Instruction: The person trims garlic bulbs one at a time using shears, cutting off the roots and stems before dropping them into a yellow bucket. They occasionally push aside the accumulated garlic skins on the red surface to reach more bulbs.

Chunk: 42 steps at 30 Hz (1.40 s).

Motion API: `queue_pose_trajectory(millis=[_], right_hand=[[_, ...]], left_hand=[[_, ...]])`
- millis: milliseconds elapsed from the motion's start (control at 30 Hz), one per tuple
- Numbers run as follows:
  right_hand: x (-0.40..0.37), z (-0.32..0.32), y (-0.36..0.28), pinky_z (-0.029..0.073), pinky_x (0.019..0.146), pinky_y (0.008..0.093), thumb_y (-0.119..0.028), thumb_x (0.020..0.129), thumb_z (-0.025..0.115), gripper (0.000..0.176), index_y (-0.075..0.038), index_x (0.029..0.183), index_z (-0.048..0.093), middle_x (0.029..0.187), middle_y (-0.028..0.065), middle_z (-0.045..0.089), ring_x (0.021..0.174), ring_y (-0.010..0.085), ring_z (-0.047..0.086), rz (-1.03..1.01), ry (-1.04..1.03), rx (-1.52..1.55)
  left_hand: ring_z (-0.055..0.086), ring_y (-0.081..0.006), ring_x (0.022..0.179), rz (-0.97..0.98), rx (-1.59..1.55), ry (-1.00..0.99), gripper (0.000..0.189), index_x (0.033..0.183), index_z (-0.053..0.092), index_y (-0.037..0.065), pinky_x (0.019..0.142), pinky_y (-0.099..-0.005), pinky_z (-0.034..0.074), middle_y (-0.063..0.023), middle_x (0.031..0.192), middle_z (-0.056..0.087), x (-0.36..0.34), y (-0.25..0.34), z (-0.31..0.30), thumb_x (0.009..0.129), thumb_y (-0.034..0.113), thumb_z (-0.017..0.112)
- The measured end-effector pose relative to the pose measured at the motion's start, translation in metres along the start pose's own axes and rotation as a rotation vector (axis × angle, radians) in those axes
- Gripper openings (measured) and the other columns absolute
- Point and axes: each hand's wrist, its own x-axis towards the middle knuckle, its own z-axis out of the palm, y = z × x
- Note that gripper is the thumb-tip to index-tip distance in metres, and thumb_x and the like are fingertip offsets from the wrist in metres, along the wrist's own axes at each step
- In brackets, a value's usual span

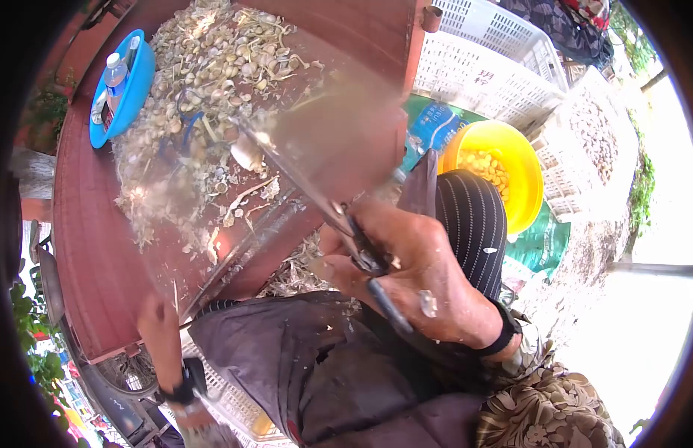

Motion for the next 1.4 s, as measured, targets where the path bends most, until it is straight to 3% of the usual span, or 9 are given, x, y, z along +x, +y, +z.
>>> queue_pose_trajectory(millis=[200,367,433,667,800,900,1033,1233,1400], right_hand=[[0.022,0.021,0.017,0.045,0.062,0.0280,-0.017,0.085,0.071,0.026,0.004,0.092,0.058,0.077,0.0053,0.057,0.075,0.0066,0.051,-0.012,-0.065,0.104],[0.043,0.033,0.039,0.043,0.059,0.0292,-0.017,0.084,0.072,0.025,0.005,0.087,0.059,0.074,0.0082,0.057,0.074,0.0068,0.051,-0.094,-0.048,0.114],[0.045,0.028,0.051,0.044,0.060,0.0298,-0.017,0.085,0.071,0.026,0.006,0.091,0.060,0.075,0.0089,0.058,0.075,0.0077,0.053,-0.023,-0.052,0.059],[0.052,0.014,0.069,0.045,0.062,0.0303,-0.018,0.087,0.069,0.027,0.007,0.093,0.060,0.079,0.0082,0.057,0.078,0.0090,0.054,0.069,0.012,0.075],[0.054,0.008,0.071,0.045,0.063,0.0296,-0.018,0.087,0.068,0.027,0.007,0.091,0.059,0.080,0.0082,0.055,0.078,0.0088,0.052,0.112,-0.007,0.148],[0.054,0.010,0.071,0.044,0.063,0.0293,-0.018,0.086,0.069,0.028,0.008,0.089,0.058,0.080,0.0075,0.055,0.078,0.0083,0.051,0.132,-0.022,0.108],[0.051,0.020,0.084,0.042,0.059,0.0323,-0.018,0.084,0.071,0.030,0.007,0.081,0.055,0.071,0.0113,0.050,0.071,0.0101,0.048,0.013,-0.019,0.094],[0.042,0.042,0.073,0.040,0.053,0.0381,-0.022,0.081,0.074,0.035,0.004,0.075,0.050,0.066,0.0199,0.049,0.056,0.0238,0.047,-0.134,0.006,-0.117],[0.040,0.066,0.056,0.045,0.059,0.0419,-0.023,0.077,0.073,0.035,0.003,0.086,0.051,0.075,0.0253,0.057,0.075,0.0457,0.057,-0.226,0.049,-0.085]], left_hand=[[0.054,-0.0228,0.066,-0.030,0.019,-0.012,0.018,0.098,0.063,-0.004,0.064,-0.0327,0.043,-0.0130,0.077,0.059,-0.081,-0.050,-0.021,0.082,0.002,0.057],[0.054,-0.0128,0.068,-0.109,-0.448,-0.117,0.017,0.098,0.063,-0.003,0.063,-0.0278,0.043,-0.0069,0.071,0.055,0.019,0.031,-0.004,0.088,0.008,0.056],[0.054,-0.0132,0.069,0.135,-0.608,-0.012,0.019,0.098,0.063,-0.003,0.063,-0.0284,0.044,-0.0079,0.072,0.057,0.073,0.059,0.026,0.088,0.012,0.055],[0.061,-0.0408,0.085,0.259,0.034,0.108,0.024,0.101,0.064,-0.001,0.074,-0.0433,0.047,-0.0244,0.090,0.064,0.214,0.072,0.131,0.083,0.012,0.055],[0.063,-0.0299,0.080,0.499,-0.026,0.160,0.025,0.103,0.065,0.000,0.067,-0.0379,0.048,-0.0168,0.092,0.066,0.219,0.068,0.129,0.082,0.009,0.058],[0.061,-0.0157,0.081,-0.088,-1.104,-0.239,0.027,0.110,0.062,-0.001,0.064,-0.0258,0.047,-0.0084,0.096,0.065,0.193,0.065,0.105,0.085,0.005,0.054],[0.059,-0.0091,0.085,-0.174,-1.466,-0.216,0.033,0.121,0.054,-0.003,0.065,-0.0183,0.044,-0.0064,0.102,0.062,0.143,0.085,0.076,0.088,0.004,0.059],[0.059,-0.0077,0.078,0.028,-1.243,-0.204,0.028,0.114,0.059,-0.001,0.069,-0.0194,0.045,-0.0051,0.089,0.064,0.065,0.113,0.057,0.087,0.006,0.063],[0.060,-0.0131,0.085,0.251,-0.946,-0.151,0.022,0.104,0.064,-0.002,0.075,-0.0253,0.047,-0.0076,0.094,0.064,0.021,0.124,0.058,0.082,-0.002,0.062]])
